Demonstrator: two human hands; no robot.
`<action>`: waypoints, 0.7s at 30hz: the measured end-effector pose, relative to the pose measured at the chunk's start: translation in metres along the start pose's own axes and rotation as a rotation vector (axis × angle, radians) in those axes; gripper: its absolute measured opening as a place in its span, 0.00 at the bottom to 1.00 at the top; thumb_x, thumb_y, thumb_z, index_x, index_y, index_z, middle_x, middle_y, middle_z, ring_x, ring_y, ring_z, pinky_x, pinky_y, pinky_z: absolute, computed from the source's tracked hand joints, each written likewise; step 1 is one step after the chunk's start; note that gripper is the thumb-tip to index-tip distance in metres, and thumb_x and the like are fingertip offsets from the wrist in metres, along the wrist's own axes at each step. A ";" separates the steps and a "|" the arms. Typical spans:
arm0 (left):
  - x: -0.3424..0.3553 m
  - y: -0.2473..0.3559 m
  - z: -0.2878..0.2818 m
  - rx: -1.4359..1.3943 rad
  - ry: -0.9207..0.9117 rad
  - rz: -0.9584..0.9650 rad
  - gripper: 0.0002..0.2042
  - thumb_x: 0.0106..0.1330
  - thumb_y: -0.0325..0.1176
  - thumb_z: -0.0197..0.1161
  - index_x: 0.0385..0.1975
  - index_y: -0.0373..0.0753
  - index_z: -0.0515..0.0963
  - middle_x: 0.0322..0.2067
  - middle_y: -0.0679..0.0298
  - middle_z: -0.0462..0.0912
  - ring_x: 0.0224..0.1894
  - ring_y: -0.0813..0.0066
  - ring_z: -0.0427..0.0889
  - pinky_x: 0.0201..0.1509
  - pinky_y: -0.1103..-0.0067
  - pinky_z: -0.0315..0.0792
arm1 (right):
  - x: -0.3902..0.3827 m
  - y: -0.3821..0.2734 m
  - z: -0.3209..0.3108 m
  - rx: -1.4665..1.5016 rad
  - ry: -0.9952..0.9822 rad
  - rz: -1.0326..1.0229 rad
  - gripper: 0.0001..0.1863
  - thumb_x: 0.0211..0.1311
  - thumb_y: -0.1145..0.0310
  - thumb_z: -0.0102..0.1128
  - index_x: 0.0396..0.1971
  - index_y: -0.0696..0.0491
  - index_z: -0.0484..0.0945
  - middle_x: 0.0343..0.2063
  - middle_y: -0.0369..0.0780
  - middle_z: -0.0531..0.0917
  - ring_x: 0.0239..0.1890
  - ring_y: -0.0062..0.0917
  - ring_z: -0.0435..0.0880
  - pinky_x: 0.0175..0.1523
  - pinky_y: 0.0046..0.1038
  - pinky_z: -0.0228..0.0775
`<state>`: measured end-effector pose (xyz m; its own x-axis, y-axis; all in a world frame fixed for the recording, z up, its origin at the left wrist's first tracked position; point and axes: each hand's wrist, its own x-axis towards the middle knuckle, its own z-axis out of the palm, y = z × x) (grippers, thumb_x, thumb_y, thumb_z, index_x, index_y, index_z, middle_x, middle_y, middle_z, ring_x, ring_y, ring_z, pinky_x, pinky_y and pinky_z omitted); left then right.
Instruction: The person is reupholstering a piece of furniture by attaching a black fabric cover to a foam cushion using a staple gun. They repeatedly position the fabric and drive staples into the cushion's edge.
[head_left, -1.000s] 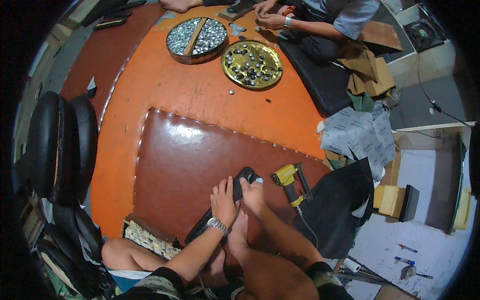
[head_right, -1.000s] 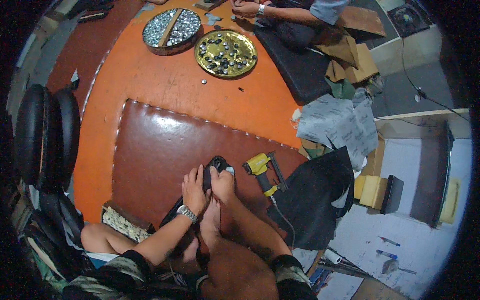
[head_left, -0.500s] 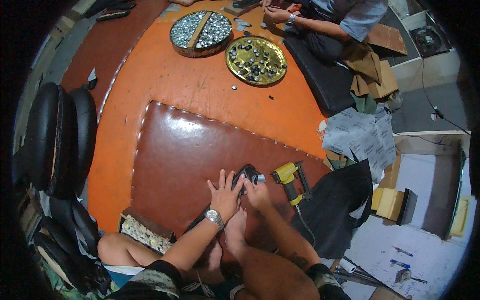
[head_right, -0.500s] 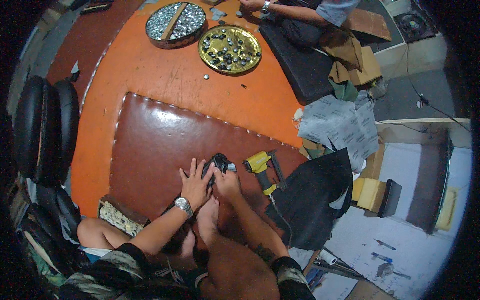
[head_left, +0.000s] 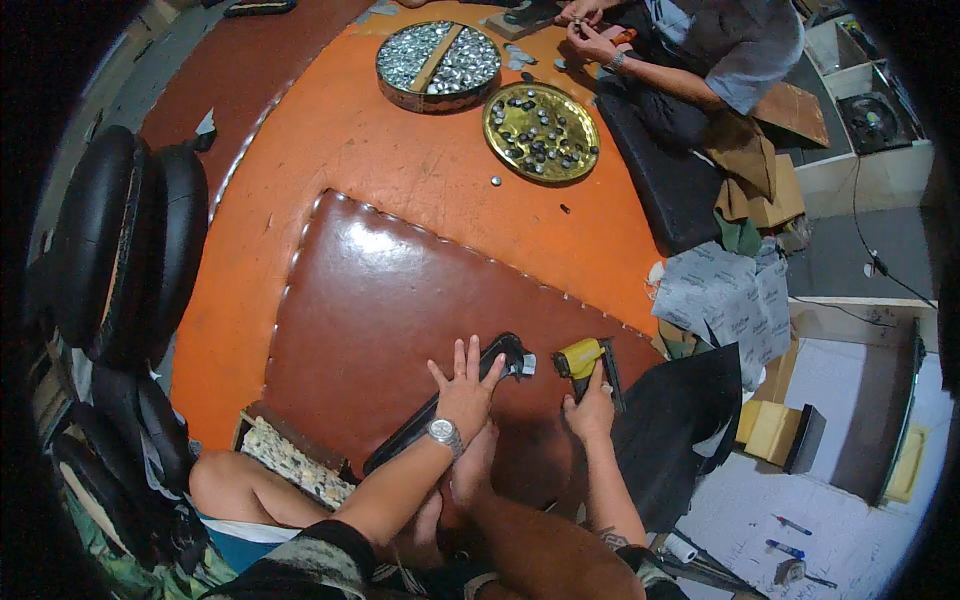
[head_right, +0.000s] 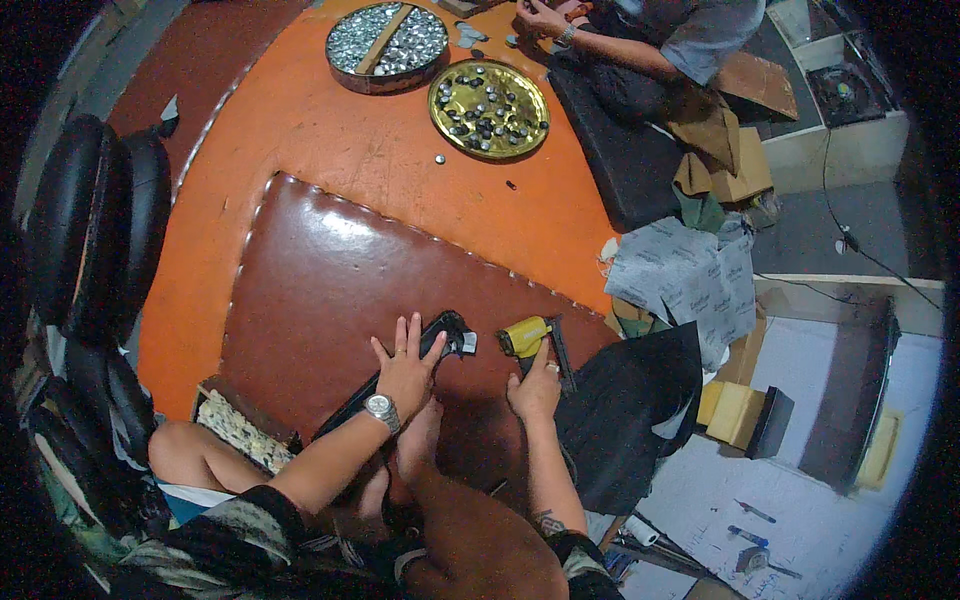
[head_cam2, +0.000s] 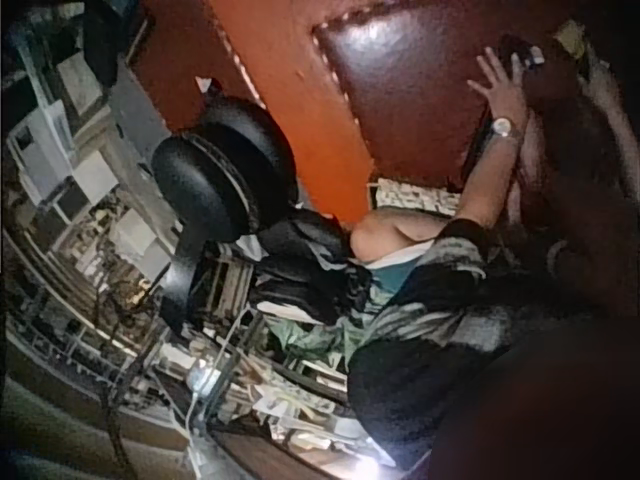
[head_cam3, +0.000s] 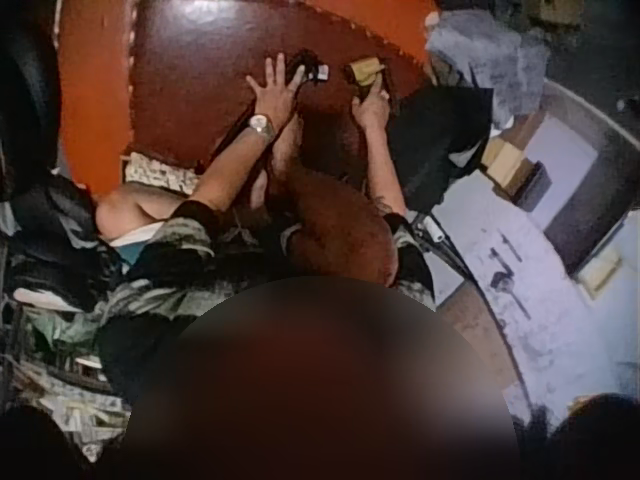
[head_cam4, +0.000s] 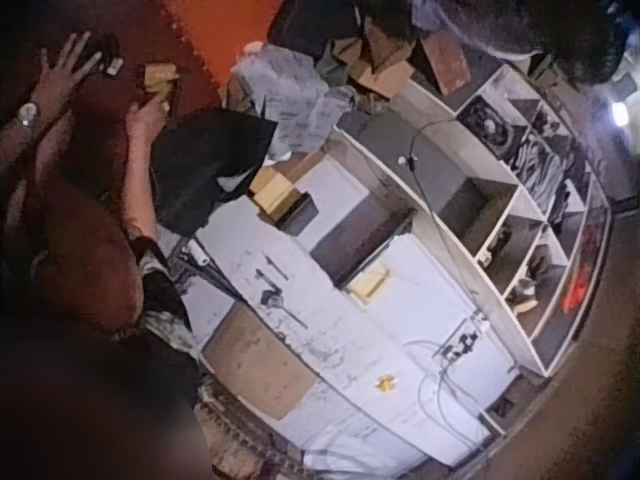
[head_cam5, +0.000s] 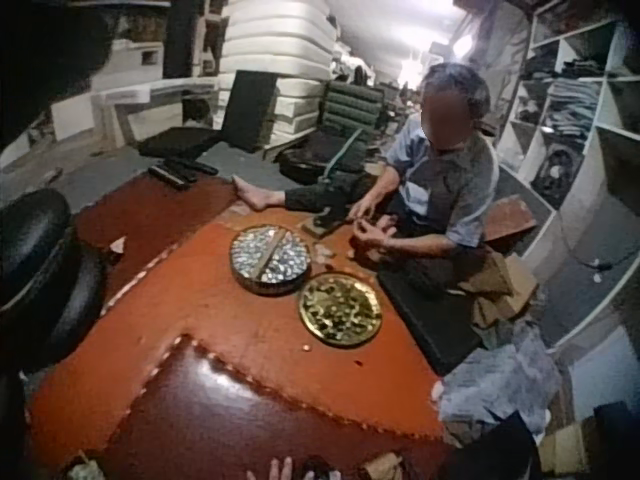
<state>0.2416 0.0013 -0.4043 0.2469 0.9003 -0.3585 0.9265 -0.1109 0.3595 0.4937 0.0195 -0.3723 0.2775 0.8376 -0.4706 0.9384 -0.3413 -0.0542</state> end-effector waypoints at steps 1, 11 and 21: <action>0.000 0.000 0.000 0.002 0.001 0.001 0.36 0.71 0.36 0.62 0.80 0.59 0.60 0.82 0.44 0.45 0.83 0.39 0.45 0.70 0.23 0.50 | 0.000 -0.003 -0.005 0.029 0.013 0.021 0.55 0.59 0.62 0.75 0.81 0.54 0.49 0.58 0.58 0.80 0.59 0.53 0.82 0.64 0.47 0.75; 0.000 0.000 0.007 0.041 0.003 0.001 0.37 0.70 0.36 0.63 0.80 0.60 0.60 0.82 0.45 0.45 0.83 0.40 0.45 0.69 0.23 0.51 | -0.041 -0.035 -0.046 0.675 -0.177 -0.372 0.28 0.60 0.69 0.73 0.62 0.54 0.81 0.48 0.52 0.89 0.52 0.48 0.89 0.57 0.42 0.80; 0.001 -0.001 0.005 0.035 -0.009 0.009 0.40 0.64 0.45 0.70 0.78 0.55 0.63 0.82 0.43 0.44 0.83 0.38 0.44 0.70 0.23 0.51 | -0.029 -0.077 -0.028 0.372 -0.057 -0.292 0.22 0.55 0.63 0.78 0.51 0.49 0.88 0.40 0.51 0.90 0.47 0.50 0.89 0.54 0.45 0.82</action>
<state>0.2425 -0.0004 -0.4095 0.2579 0.8952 -0.3634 0.9336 -0.1341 0.3323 0.4189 0.0340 -0.3298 -0.0082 0.9001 -0.4355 0.8352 -0.2334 -0.4980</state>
